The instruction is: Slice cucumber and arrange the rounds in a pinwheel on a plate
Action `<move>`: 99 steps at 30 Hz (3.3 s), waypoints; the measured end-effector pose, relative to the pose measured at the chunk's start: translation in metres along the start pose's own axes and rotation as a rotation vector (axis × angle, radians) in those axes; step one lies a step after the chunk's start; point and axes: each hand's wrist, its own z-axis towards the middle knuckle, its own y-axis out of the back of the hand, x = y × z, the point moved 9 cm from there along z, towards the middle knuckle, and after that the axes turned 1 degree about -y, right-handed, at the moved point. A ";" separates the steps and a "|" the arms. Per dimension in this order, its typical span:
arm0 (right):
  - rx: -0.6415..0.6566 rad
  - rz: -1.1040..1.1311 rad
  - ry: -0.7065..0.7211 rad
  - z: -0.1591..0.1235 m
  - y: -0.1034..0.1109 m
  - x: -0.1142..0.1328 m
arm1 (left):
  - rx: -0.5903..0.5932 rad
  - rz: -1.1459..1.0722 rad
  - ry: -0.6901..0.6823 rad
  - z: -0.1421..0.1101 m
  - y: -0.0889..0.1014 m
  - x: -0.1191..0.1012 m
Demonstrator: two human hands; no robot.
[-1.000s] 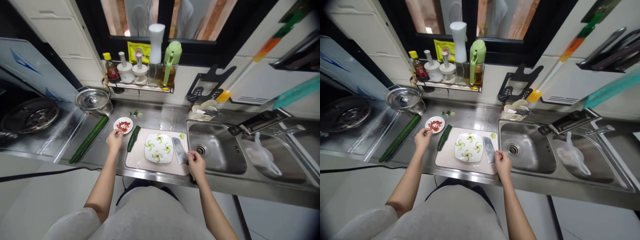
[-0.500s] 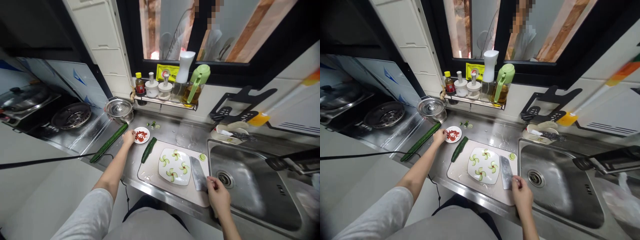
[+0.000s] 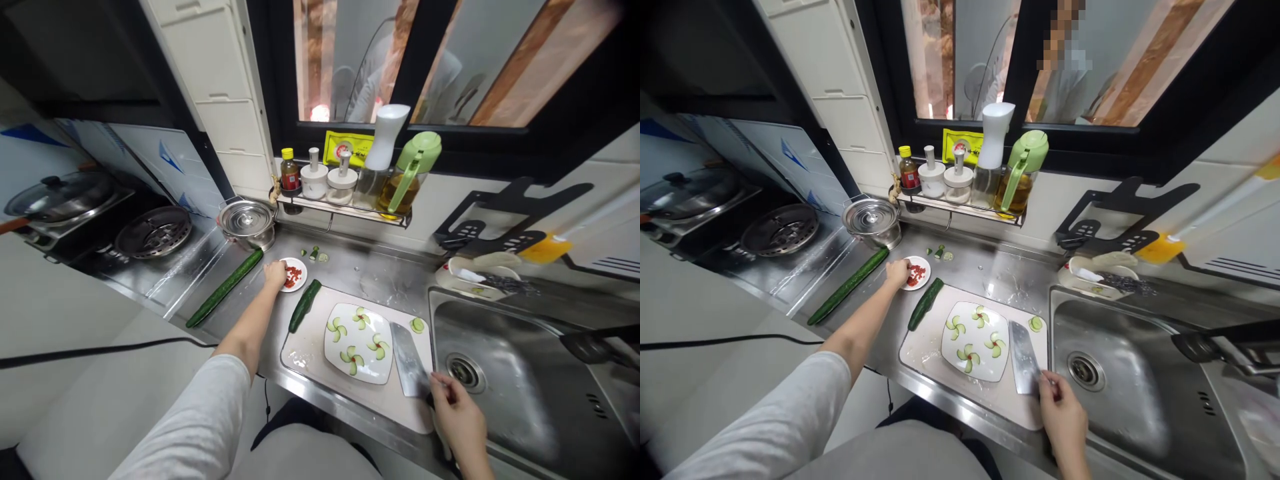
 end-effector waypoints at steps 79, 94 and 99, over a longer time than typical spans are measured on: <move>0.514 -0.235 0.333 -0.015 -0.180 0.152 | 0.012 -0.546 -0.177 -0.170 -0.077 -0.087; 0.523 -0.313 0.313 -0.013 -0.184 0.151 | 0.058 -0.493 -0.173 -0.169 -0.084 -0.095; 0.505 -0.328 0.303 -0.013 -0.184 0.151 | 0.056 -0.482 -0.164 -0.170 -0.084 -0.094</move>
